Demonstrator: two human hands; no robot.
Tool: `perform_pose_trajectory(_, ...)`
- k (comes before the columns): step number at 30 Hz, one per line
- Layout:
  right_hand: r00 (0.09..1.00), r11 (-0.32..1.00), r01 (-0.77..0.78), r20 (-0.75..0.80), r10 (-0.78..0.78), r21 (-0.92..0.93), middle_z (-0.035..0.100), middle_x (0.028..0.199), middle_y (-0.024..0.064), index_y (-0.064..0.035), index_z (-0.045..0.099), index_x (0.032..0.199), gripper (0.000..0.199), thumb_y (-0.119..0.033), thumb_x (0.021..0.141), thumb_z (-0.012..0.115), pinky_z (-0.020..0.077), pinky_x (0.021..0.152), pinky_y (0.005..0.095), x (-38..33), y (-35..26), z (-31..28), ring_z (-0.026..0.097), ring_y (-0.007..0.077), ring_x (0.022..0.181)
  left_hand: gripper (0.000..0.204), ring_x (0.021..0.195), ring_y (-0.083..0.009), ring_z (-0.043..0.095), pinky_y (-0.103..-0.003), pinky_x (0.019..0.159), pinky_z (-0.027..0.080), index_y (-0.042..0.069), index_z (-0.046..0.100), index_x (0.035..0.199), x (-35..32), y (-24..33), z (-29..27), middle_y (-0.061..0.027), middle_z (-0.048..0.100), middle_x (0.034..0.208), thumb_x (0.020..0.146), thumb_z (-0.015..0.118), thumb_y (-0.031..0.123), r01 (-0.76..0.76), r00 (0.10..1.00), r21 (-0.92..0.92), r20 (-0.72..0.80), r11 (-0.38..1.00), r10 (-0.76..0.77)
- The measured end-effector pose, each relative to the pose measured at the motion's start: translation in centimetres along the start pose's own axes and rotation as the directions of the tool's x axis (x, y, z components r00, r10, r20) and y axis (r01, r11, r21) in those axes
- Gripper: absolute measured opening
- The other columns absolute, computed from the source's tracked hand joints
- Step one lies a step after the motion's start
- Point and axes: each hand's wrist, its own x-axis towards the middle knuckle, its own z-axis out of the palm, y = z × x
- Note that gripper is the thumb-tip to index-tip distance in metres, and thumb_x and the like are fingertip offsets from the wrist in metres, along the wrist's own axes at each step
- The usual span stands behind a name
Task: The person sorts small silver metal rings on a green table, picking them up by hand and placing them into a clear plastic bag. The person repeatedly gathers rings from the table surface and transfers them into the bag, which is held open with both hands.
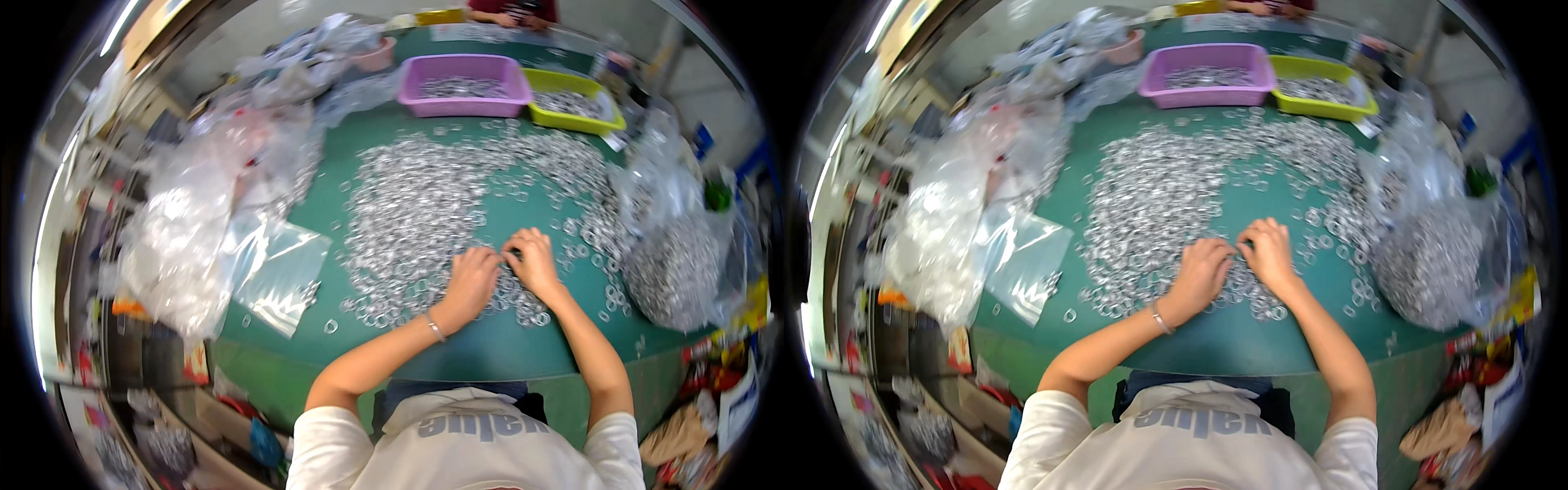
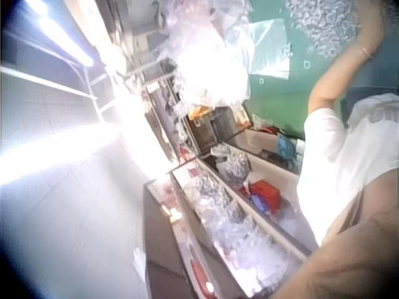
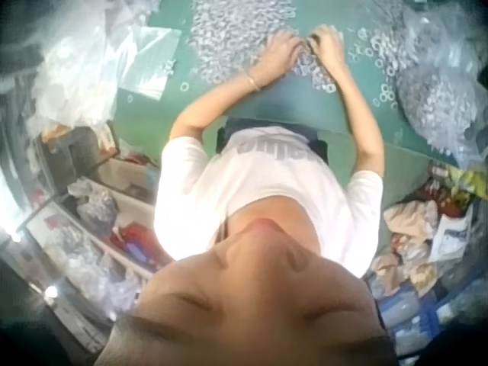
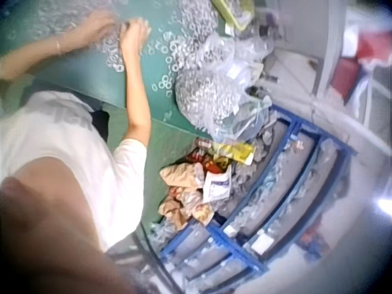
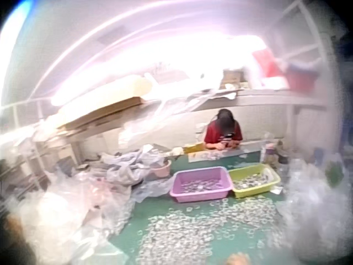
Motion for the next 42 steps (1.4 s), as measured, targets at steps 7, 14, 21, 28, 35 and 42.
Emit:
perform_pose_trajectory(7, 0.988, 0.876, -0.148, 0.030, 0.151, 0.458, 0.059, 0.075, 0.0037, -0.0028, 0.065, 0.078, 0.003, -0.003, 0.075, 0.065, 0.0377, 0.065, 0.0284, -0.6, -4.0, -2.7, 0.047, 0.0151, 0.067, 0.027, 0.070, -0.0135, 0.057, -0.025, 0.061, 0.044, -0.001, 0.055, 0.112, -1.1, 1.0, 0.0, -0.0078, 0.061, 0.086, 0.087, 0.059, 0.011, 0.343, 0.909, -0.704, 0.083, 0.622, -0.408)
perform_pose_trajectory(14, 0.974, 0.741, -0.191, 0.216, 0.064, 0.643, 0.057, 0.089, 0.0043, -0.0007, 0.065, 0.094, 0.014, -0.001, 0.082, 0.058, 0.0394, 0.066, 0.0230, -2.9, -6.2, -3.1, 0.049, 0.0108, 0.075, 0.024, 0.067, -0.0080, 0.057, -0.020, 0.057, 0.046, -0.003, 0.060, 0.108, -4.2, -0.2, -2.9, -0.0071, 0.065, 0.083, 0.092, 0.052, 0.014, 0.474, 0.825, -0.850, 0.338, 0.230, -0.453)
perform_pose_trajectory(21, 0.999, 0.987, -0.013, 0.031, 0.009, 0.159, 0.057, 0.103, 0.0119, -0.0014, 0.061, 0.098, 0.023, -0.002, 0.075, 0.061, 0.0349, 0.091, 0.0370, -5.9, -1.8, -6.2, 0.049, 0.0296, 0.104, 0.010, 0.073, -0.0157, 0.066, -0.026, 0.067, 0.051, -0.005, 0.059, 0.092, -10.9, -5.6, -13.0, -0.0126, 0.068, 0.080, 0.086, 0.055, 0.002, 0.613, 0.669, -0.230, -0.359, 0.756, -0.651)
perform_pose_trajectory(28, 0.998, 0.995, -0.010, 0.063, 0.004, 0.101, 0.052, 0.123, 0.0135, -0.0027, 0.060, 0.107, 0.031, -0.010, 0.077, 0.064, 0.0309, 0.102, 0.0400, -7.2, 1.0, -7.1, 0.041, 0.0330, 0.123, 0.012, 0.094, -0.0323, 0.048, -0.040, 0.084, 0.040, 0.003, 0.066, 0.082, -16.4, -10.6, -15.9, -0.0159, 0.053, 0.096, 0.071, 0.069, 0.003, 0.644, 0.738, 0.367, -0.530, 0.671, -0.418)
perform_pose_trajectory(35, 0.969, 0.990, -0.030, 0.246, -0.005, 0.139, 0.038, 0.138, 0.0154, -0.0048, 0.053, 0.122, 0.050, -0.028, 0.080, 0.063, 0.0166, 0.110, 0.0463, -8.8, 0.9, -6.1, 0.030, 0.0341, 0.131, 0.028, 0.110, -0.0325, 0.046, -0.041, 0.092, 0.038, 0.003, 0.061, 0.101, -10.9, -1.1, -10.3, -0.0169, 0.049, 0.115, 0.074, 0.066, 0.002, 0.391, 0.893, 0.024, -0.254, 0.920, -0.372)
perform_pose_trajectory(42, 0.968, 0.995, 0.039, 0.243, -0.060, 0.089, 0.035, 0.139, 0.0157, -0.0064, 0.049, 0.126, 0.060, -0.029, 0.074, 0.070, 0.0188, 0.109, 0.0487, -12.4, -2.3, -6.4, 0.027, 0.0352, 0.132, 0.061, 0.134, -0.0418, 0.020, -0.056, 0.105, 0.020, 0.006, 0.036, 0.135, -5.0, 3.4, 0.0, -0.0202, 0.024, 0.144, 0.082, 0.064, 0.020, 0.075, 0.983, 0.144, 0.157, 0.987, -0.098)
